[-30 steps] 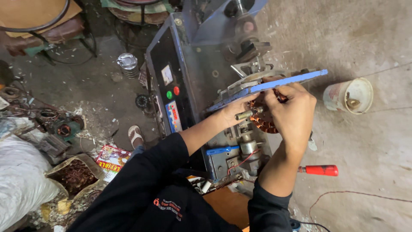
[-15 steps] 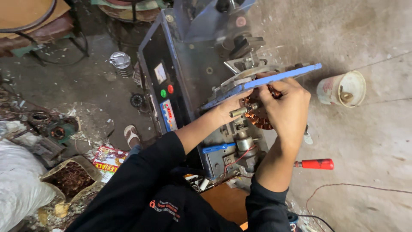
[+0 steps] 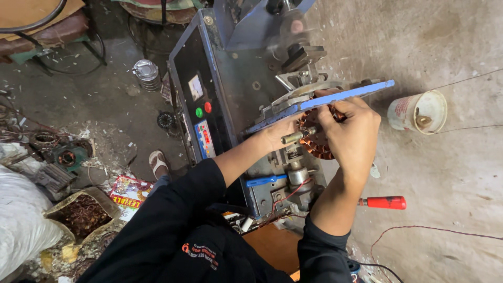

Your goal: The person operates a motor winding machine, feeding copper wire into the device and guiding it around a cylindrical core. They repeatedly adjust the wire and the core to ensure even winding, occasionally pausing to reposition the assembly.

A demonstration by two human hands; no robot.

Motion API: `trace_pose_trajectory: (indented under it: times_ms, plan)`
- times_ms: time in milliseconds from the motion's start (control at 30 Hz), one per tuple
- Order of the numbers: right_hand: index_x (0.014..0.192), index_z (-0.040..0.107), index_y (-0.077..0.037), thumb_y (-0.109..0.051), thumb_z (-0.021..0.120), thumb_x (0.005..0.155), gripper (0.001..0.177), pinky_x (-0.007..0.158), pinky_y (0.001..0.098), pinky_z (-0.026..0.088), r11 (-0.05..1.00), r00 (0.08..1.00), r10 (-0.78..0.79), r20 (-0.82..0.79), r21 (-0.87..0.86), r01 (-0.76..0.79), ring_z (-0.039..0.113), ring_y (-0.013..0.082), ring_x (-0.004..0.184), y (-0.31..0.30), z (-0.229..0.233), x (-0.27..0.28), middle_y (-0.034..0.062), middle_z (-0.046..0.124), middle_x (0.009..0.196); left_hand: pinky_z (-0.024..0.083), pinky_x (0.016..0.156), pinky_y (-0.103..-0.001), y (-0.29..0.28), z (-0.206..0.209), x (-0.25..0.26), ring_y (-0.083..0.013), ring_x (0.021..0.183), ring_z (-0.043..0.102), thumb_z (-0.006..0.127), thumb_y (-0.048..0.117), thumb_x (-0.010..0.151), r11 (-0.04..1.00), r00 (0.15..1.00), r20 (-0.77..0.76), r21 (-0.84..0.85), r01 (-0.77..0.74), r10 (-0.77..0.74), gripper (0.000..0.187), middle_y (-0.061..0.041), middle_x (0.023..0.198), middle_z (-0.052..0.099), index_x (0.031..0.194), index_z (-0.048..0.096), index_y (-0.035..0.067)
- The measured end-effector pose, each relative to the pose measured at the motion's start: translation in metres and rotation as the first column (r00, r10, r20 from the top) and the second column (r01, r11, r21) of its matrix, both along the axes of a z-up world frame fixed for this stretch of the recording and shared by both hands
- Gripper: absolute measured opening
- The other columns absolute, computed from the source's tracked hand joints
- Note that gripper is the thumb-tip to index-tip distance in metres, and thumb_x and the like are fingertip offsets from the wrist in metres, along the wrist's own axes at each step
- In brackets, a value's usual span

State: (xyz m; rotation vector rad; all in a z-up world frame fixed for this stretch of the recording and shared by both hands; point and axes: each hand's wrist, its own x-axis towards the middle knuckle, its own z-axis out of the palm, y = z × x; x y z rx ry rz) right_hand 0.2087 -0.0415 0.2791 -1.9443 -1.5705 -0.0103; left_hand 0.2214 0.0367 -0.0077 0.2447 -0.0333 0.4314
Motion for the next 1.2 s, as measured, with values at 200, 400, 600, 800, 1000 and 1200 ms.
trace_pose_trajectory:
  times_ms: [200,400,600,800,1000,1200]
  plan:
    - [0.11,0.078,-0.002,-0.002,0.074,0.09,0.02,0.083,0.0332,0.056,1.0,1.0,0.001,-0.007,-0.001,-0.001,0.075,0.0246,0.091,-0.001,0.001,-0.001,0.0142,0.077,0.108,0.056,0.094,-0.039,-0.002,0.017,0.0,-0.018,0.109,0.066,0.07,0.022,0.101,0.998,0.998,-0.016,-0.032,-0.063,0.062,0.033,-0.004,0.117,0.07,0.131,0.064,0.01]
    - [0.107,0.077,0.0,-0.002,0.074,0.091,0.017,0.081,0.033,0.056,1.0,1.0,-0.001,-0.004,-0.003,0.001,0.076,0.0245,0.089,0.0,0.001,-0.001,0.0136,0.077,0.111,0.059,0.091,-0.038,-0.002,0.033,-0.016,-0.0182,0.109,0.067,0.071,0.021,0.095,0.993,0.996,-0.007,-0.082,-0.088,0.087,0.036,-0.003,0.117,0.07,0.129,0.063,0.011]
    - [0.109,0.078,-0.001,-0.004,0.077,0.089,0.02,0.077,0.0344,0.055,0.999,0.999,-0.035,0.023,-0.025,0.036,0.074,0.0273,0.085,-0.002,-0.001,0.002,0.0161,0.075,0.104,0.058,0.098,-0.042,0.0,0.036,-0.021,-0.0232,0.111,0.067,0.076,0.009,0.095,0.999,0.998,0.058,0.009,0.035,-0.036,0.039,-0.008,0.118,0.068,0.131,0.063,0.008]
    - [0.109,0.077,-0.002,-0.004,0.075,0.09,0.018,0.081,0.0336,0.056,1.0,1.0,0.0,0.016,-0.001,0.0,0.075,0.0265,0.089,-0.002,-0.001,0.003,0.0152,0.076,0.108,0.059,0.095,-0.041,-0.003,0.02,-0.012,-0.021,0.109,0.068,0.074,0.017,0.094,0.998,0.996,0.085,-0.062,0.021,-0.016,0.038,-0.006,0.117,0.07,0.129,0.063,0.009]
    - [0.111,0.078,-0.003,-0.003,0.075,0.09,0.021,0.083,0.0339,0.056,1.0,1.0,0.008,0.017,0.005,-0.009,0.075,0.0265,0.092,0.0,0.0,0.002,0.0154,0.076,0.108,0.057,0.097,-0.04,0.002,0.008,0.004,-0.0188,0.11,0.067,0.069,0.023,0.103,0.997,0.998,0.004,-0.034,-0.067,0.067,0.033,-0.005,0.121,0.068,0.133,0.062,0.01]
    - [0.111,0.078,-0.003,-0.002,0.074,0.09,0.022,0.083,0.034,0.056,1.0,1.0,0.011,0.008,0.002,-0.011,0.075,0.0259,0.092,0.0,0.0,0.002,0.0152,0.076,0.108,0.056,0.099,-0.04,-0.004,0.016,-0.005,-0.0207,0.114,0.066,0.073,0.033,0.093,0.989,0.995,0.06,-0.127,-0.077,0.085,0.046,-0.007,0.124,0.07,0.131,0.064,0.008]
